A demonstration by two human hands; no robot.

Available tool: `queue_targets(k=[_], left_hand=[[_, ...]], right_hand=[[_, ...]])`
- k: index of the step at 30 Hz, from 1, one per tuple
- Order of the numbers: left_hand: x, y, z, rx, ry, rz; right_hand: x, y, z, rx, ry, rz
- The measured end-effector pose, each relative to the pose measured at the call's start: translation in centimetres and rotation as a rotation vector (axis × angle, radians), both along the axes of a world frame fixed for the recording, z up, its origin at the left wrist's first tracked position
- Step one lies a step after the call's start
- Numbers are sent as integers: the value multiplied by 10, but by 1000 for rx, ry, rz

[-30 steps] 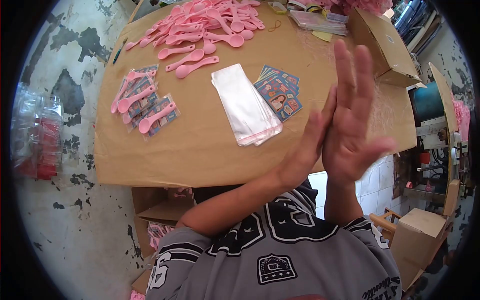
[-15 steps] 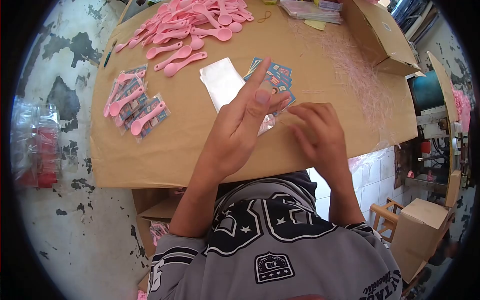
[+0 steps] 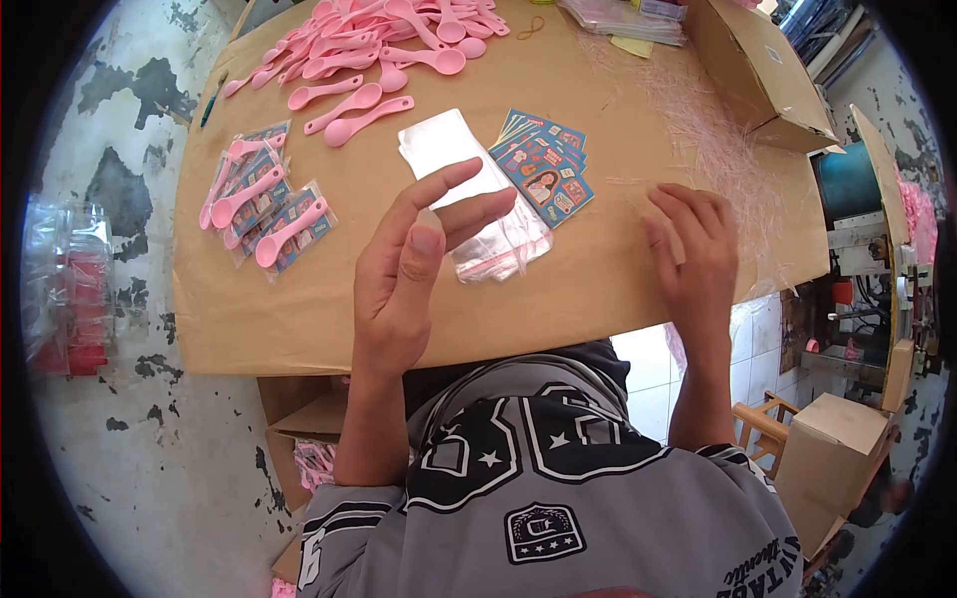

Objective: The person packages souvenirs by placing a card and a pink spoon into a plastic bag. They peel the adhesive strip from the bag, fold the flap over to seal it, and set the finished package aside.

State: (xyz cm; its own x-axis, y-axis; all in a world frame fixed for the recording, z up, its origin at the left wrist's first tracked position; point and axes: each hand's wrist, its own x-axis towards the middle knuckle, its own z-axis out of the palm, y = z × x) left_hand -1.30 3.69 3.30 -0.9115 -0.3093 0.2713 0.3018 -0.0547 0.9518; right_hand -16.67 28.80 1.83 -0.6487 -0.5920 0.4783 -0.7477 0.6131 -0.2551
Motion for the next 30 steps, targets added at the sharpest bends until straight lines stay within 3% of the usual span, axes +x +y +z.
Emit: queue_targets(k=[3, 7, 10, 13, 16, 19, 23, 29, 30], left_hand=[[4, 2, -3, -9, -9, 10], [17, -1, 0, -184, -89, 73], [23, -7, -2, -235, -123, 81], [25, -9, -7, -246, -116, 79], [22, -6, -12, -250, -84, 83], [23, -5, -11, -293, -80, 97], [25, -6, -13, -329, -90, 79], [29, 5, -14, -214, -74, -111], [28, 9, -13, -299, -41, -148]], right_hand=[[17, -26, -3, -72, -134, 197], [26, -29, -10, 22, -126, 256], [18, -13, -14, 75, -122, 213], [6, -3, -9, 163, 11, -7], [-2, -8, -9, 67, 68, -73], [3, -22, -9, -36, -11, 39], [-10, -25, -13, -96, 0, -47], [-35, -35, -13, 28, -96, -175], [-36, -37, -12, 42, -98, -182]])
